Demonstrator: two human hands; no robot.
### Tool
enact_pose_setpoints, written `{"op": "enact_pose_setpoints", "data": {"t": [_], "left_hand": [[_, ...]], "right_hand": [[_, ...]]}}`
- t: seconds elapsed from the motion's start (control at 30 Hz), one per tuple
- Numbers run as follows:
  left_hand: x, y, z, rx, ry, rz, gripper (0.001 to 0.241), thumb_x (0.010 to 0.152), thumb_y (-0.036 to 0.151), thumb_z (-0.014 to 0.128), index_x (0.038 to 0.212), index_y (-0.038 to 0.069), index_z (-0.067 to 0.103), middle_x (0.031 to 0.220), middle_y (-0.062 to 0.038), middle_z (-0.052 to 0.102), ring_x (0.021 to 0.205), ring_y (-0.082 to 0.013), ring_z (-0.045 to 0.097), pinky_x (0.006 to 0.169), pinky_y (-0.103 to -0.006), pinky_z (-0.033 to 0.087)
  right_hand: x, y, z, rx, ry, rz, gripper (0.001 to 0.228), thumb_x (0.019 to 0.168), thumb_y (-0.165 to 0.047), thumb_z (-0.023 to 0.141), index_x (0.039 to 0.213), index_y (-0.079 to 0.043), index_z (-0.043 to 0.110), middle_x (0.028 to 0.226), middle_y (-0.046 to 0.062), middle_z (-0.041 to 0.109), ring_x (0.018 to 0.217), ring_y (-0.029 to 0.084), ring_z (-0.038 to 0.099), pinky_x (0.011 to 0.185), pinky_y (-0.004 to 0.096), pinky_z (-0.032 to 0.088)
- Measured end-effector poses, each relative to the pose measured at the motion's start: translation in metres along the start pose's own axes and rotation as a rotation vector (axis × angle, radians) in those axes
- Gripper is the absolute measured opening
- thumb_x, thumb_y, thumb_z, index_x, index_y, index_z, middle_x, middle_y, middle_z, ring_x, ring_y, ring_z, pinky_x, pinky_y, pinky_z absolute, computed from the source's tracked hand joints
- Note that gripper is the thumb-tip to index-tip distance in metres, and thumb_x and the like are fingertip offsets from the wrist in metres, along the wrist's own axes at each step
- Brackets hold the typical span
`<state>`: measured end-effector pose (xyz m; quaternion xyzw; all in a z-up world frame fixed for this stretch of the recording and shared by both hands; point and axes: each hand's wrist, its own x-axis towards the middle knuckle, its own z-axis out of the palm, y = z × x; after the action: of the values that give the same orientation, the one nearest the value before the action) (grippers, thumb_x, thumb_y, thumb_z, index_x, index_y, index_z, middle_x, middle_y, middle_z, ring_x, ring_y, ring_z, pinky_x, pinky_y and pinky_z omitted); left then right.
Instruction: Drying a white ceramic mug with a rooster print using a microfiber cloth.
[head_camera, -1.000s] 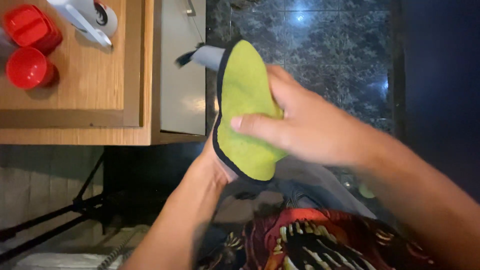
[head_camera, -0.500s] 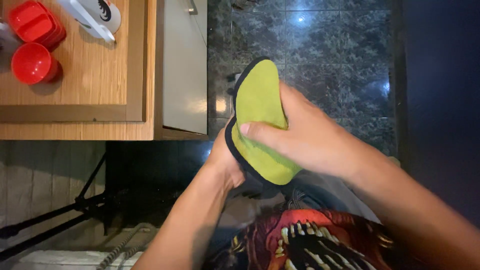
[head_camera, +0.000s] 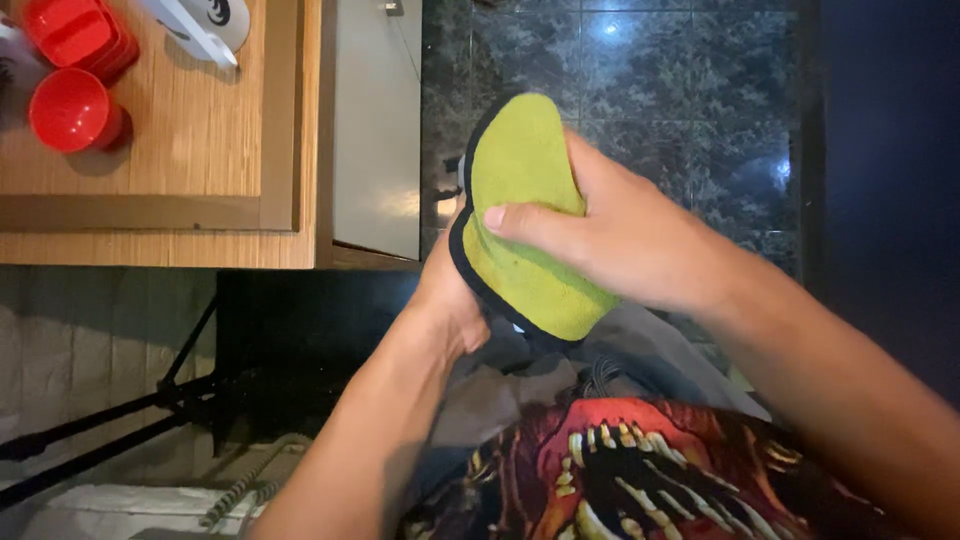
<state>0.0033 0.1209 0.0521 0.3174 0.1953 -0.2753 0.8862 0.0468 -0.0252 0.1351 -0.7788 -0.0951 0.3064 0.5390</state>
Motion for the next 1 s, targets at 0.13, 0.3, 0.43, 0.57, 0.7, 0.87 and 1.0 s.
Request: {"op": "enact_pose_setpoints", "data": {"t": [0.13, 0.3, 0.43, 0.57, 0.7, 0.87, 1.0], "left_hand": [[-0.004, -0.012, -0.001, -0.068, 0.0, -0.049, 0.052, 0.105, 0.042, 0.041, 0.14, 0.007, 0.057, 0.126, -0.019, 0.068, 0.108, -0.0335, 0.071, 0.089, -0.0503, 0.06], [-0.005, -0.017, -0.004, -0.059, 0.16, -0.092, 0.055, 0.104, 0.048, 0.037, 0.139, 0.012, 0.059, 0.126, -0.016, 0.07, 0.106, -0.0316, 0.072, 0.088, -0.0479, 0.061], [-0.002, -0.022, -0.004, -0.113, 0.121, -0.025, 0.055, 0.103, 0.047, 0.034, 0.14, 0.013, 0.056, 0.128, -0.015, 0.069, 0.107, -0.0295, 0.074, 0.09, -0.0473, 0.061], [0.002, -0.016, 0.005, 0.145, 0.312, -0.011, 0.044, 0.101, 0.039, 0.044, 0.128, 0.01, 0.064, 0.114, -0.014, 0.074, 0.097, -0.0265, 0.075, 0.081, -0.0437, 0.062], [0.015, -0.02, 0.0, 0.312, 0.396, 0.066, 0.04, 0.096, 0.036, 0.062, 0.106, -0.001, 0.075, 0.095, -0.011, 0.077, 0.083, -0.0206, 0.073, 0.068, -0.0354, 0.058], [0.015, -0.009, -0.003, 0.277, 0.437, 0.08, 0.042, 0.093, 0.036, 0.062, 0.102, -0.004, 0.074, 0.089, -0.011, 0.075, 0.073, -0.0193, 0.069, 0.059, -0.0368, 0.052], [0.005, -0.003, -0.01, 0.27, 0.507, 0.071, 0.051, 0.093, 0.042, 0.062, 0.101, -0.006, 0.075, 0.088, -0.012, 0.076, 0.074, -0.0182, 0.069, 0.062, -0.0346, 0.054]], "right_hand": [[0.0, 0.01, 0.006, 0.055, -0.013, 0.074, 0.056, 0.087, -0.034, 0.071, 0.134, -0.01, 0.056, 0.117, 0.005, 0.074, 0.108, 0.016, 0.07, 0.092, 0.033, 0.056], [-0.018, 0.012, 0.015, -0.429, 0.047, -0.05, 0.076, 0.087, -0.036, 0.074, 0.147, -0.003, 0.041, 0.139, 0.018, 0.051, 0.12, 0.027, 0.056, 0.097, 0.039, 0.048], [-0.026, 0.033, 0.009, -0.517, 0.045, -0.279, 0.077, 0.091, -0.037, 0.076, 0.15, 0.001, 0.043, 0.155, 0.027, 0.038, 0.127, 0.036, 0.052, 0.099, 0.044, 0.048], [-0.014, 0.039, -0.001, -0.035, 0.012, 0.017, 0.067, 0.088, -0.044, 0.066, 0.141, -0.007, 0.051, 0.124, 0.012, 0.065, 0.111, 0.023, 0.066, 0.091, 0.036, 0.055], [-0.01, 0.035, -0.009, 0.302, 0.06, 0.266, 0.058, 0.092, -0.049, 0.057, 0.135, -0.01, 0.062, 0.11, 0.006, 0.072, 0.095, 0.015, 0.07, 0.079, 0.031, 0.057], [-0.003, 0.022, -0.001, 0.244, 0.089, 0.263, 0.058, 0.092, -0.05, 0.055, 0.131, -0.008, 0.063, 0.108, 0.009, 0.072, 0.091, 0.017, 0.069, 0.076, 0.032, 0.057], [-0.005, 0.027, 0.016, -0.162, 0.116, -0.262, 0.062, 0.091, -0.038, 0.071, 0.136, 0.0, 0.049, 0.115, 0.009, 0.067, 0.104, 0.017, 0.067, 0.085, 0.031, 0.056]]}}
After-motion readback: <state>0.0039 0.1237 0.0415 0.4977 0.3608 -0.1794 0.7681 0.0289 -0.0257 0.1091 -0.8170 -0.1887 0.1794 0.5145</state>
